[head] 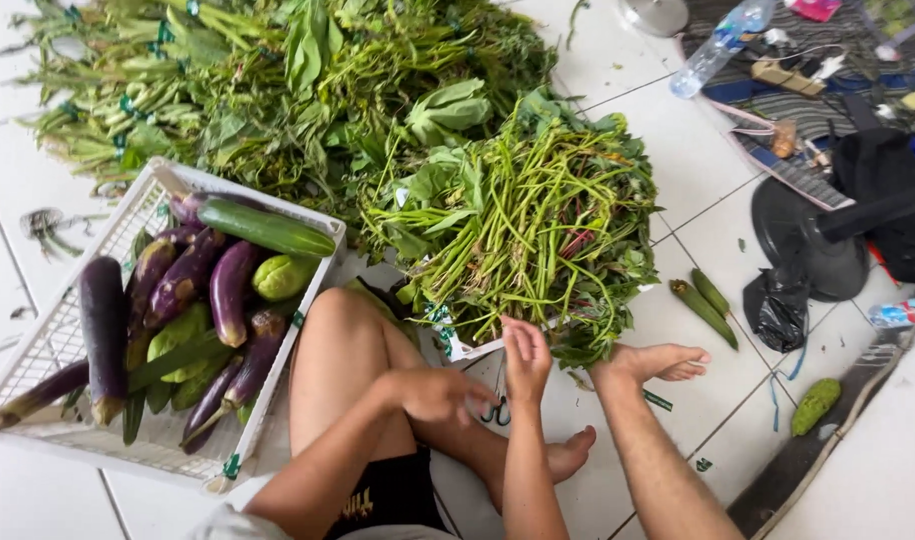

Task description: Gathering, bundling, and trimming leafy greens on a tiled floor.

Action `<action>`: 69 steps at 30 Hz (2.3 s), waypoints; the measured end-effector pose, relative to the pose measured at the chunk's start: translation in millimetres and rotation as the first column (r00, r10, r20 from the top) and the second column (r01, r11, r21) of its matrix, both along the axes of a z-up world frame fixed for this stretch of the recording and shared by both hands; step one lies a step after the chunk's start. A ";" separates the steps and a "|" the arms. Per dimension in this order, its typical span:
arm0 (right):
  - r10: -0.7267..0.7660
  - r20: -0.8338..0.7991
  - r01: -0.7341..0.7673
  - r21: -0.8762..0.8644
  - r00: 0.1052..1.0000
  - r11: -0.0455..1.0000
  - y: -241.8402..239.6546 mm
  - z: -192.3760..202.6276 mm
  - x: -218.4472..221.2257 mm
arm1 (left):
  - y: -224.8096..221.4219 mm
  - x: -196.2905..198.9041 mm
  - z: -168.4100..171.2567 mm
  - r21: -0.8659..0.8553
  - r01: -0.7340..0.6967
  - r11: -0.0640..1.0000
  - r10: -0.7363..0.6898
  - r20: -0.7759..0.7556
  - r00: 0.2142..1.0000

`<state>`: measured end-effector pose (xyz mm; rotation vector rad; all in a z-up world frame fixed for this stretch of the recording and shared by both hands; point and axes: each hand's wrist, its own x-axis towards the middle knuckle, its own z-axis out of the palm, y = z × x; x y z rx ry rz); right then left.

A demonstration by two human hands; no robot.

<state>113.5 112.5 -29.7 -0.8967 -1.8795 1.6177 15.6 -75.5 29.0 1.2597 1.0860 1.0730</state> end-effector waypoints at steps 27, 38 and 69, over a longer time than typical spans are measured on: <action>0.164 0.803 -0.793 0.494 0.574 0.358 78.7 22.1 -498.2 | 37.1 -193.6 -50.5 0.310 -0.389 0.868 -0.025 0.808 0.589; 0.218 0.628 -0.659 0.656 0.747 0.368 110.8 38.3 -524.0 | 30.8 -203.3 -61.3 0.284 -0.183 0.941 -0.106 0.762 0.639; 0.182 -0.220 -0.240 -0.272 0.958 0.932 57.0 143.2 38.9 | -44.1 42.0 94.6 -0.159 -0.868 0.470 0.777 0.541 0.321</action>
